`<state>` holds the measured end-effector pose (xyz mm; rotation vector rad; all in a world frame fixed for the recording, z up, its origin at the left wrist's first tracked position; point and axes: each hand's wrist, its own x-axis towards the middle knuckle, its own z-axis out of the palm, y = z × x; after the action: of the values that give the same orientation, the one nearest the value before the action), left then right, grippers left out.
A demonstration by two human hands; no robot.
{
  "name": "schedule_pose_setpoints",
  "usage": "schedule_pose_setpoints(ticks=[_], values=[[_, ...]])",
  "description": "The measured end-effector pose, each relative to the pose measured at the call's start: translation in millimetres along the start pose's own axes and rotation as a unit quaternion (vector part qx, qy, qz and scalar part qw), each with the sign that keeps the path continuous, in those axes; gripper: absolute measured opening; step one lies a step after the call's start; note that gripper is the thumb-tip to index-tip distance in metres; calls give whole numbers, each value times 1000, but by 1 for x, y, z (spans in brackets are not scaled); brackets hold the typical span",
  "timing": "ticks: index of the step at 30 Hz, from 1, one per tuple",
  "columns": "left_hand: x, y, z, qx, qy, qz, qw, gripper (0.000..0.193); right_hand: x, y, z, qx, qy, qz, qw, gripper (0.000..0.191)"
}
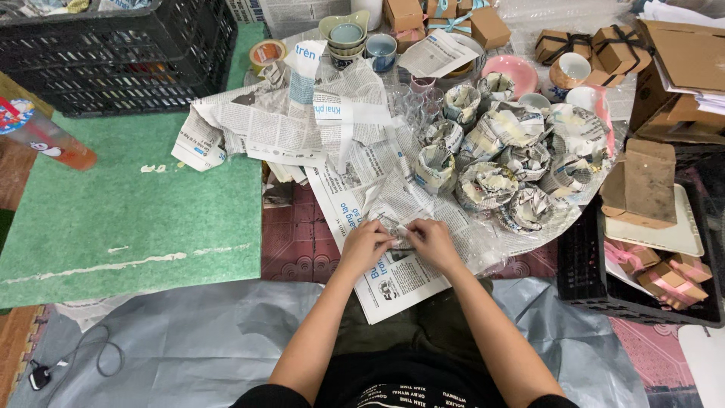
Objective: The person wraps a small ceramic plate in newspaper and secures it with tape. They fold the newspaper around the plate, apply tape to hold the folds, and place the wrapped item with others.
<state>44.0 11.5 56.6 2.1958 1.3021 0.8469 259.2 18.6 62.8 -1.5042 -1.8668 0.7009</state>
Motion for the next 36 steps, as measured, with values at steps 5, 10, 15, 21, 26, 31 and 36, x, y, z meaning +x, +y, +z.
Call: schedule_pose_setpoints(ticks=[5, 10, 15, 21, 26, 31, 36], values=[[18, -1, 3, 13, -85, -131, 988, 13, -8, 1, -9, 68, -47, -7, 997, 22], [33, -4, 1, -41, -101, -199, 974, 20, -18, -13, 0, 43, 116, -1, 992, 25], [37, -10, 8, -3, -92, -179, 979, 16, -42, -29, 8, -149, 147, -196, 958, 30], [28, -14, 28, -63, -43, -174, 982, 13, -54, -35, 8, -224, 81, -245, 940, 46], [19, -7, 33, -29, 35, -92, 995, 11, -47, -30, 17, -224, 101, -208, 947, 32], [16, 2, 33, 18, 42, -103, 994, 12, -45, -26, 18, -230, 110, -241, 937, 34], [14, 6, 26, -9, 38, -135, 990, 17, -44, -28, 14, -220, 112, -262, 933, 23]])
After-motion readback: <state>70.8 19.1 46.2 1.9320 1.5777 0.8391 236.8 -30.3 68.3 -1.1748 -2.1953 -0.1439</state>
